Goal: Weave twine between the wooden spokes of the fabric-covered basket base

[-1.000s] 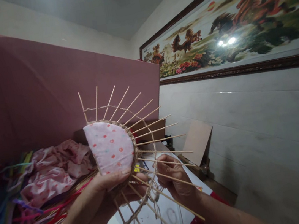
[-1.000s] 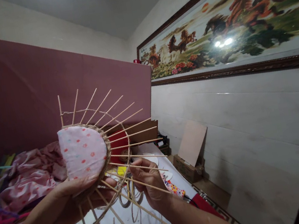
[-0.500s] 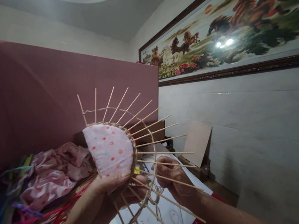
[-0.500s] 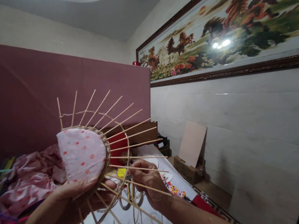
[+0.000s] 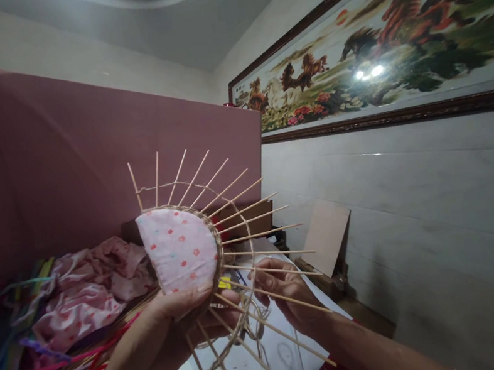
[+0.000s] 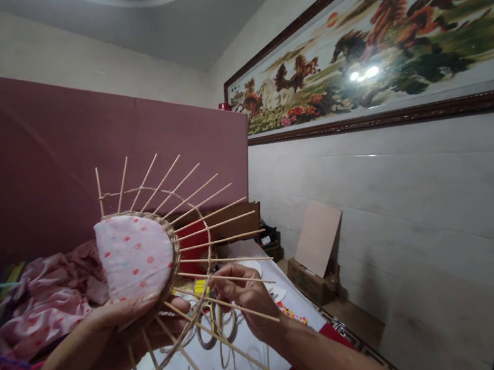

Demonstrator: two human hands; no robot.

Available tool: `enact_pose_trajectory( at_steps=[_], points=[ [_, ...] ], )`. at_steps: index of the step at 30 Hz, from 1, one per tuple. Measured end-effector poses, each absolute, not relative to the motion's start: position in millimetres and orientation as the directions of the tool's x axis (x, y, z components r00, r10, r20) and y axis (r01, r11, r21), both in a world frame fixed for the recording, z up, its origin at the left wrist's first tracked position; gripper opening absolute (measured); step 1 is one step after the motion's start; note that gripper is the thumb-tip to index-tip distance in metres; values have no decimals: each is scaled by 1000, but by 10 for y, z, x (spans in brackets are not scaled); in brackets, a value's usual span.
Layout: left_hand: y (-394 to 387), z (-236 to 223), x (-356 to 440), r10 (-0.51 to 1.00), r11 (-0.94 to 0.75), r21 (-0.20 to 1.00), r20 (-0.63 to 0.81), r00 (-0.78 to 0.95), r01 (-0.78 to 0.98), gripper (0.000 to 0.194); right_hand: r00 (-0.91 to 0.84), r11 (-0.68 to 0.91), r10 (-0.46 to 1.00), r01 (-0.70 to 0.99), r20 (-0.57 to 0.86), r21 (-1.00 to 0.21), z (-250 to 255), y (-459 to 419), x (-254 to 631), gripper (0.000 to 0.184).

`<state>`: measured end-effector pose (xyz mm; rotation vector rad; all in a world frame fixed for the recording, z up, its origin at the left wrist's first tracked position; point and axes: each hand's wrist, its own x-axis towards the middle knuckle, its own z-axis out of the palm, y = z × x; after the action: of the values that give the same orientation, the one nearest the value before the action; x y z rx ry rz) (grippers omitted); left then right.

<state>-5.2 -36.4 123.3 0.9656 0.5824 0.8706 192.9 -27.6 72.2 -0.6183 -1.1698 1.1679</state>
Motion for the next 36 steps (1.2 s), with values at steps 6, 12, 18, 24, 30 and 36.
enact_pose_trajectory(
  at_steps=[6,12,18,24,30,36],
  points=[
    [-385,1272,-58,840,296,886,-64,538,-357,23,-79,326,925,-339,372,-882,726,-226,2071,21],
    [-376,1285,-73,836,303,892,-79,542,-337,23,-173,260,929,-321,326,-911,572,-228,2263,32],
    [-383,1273,-53,845,278,877,-29,534,-391,22,-211,222,934,-288,288,-932,466,-253,2544,26],
    [-376,1262,-61,849,278,873,-28,528,-401,18,-14,412,900,-295,436,-862,678,-182,2712,14],
    [-297,1236,-92,862,305,891,-108,495,-336,20,196,636,768,-123,609,-762,905,-202,2761,13],
    [-212,1172,-127,839,318,887,-100,535,-334,20,219,773,616,20,757,-634,1048,-175,2750,8]
  ],
)
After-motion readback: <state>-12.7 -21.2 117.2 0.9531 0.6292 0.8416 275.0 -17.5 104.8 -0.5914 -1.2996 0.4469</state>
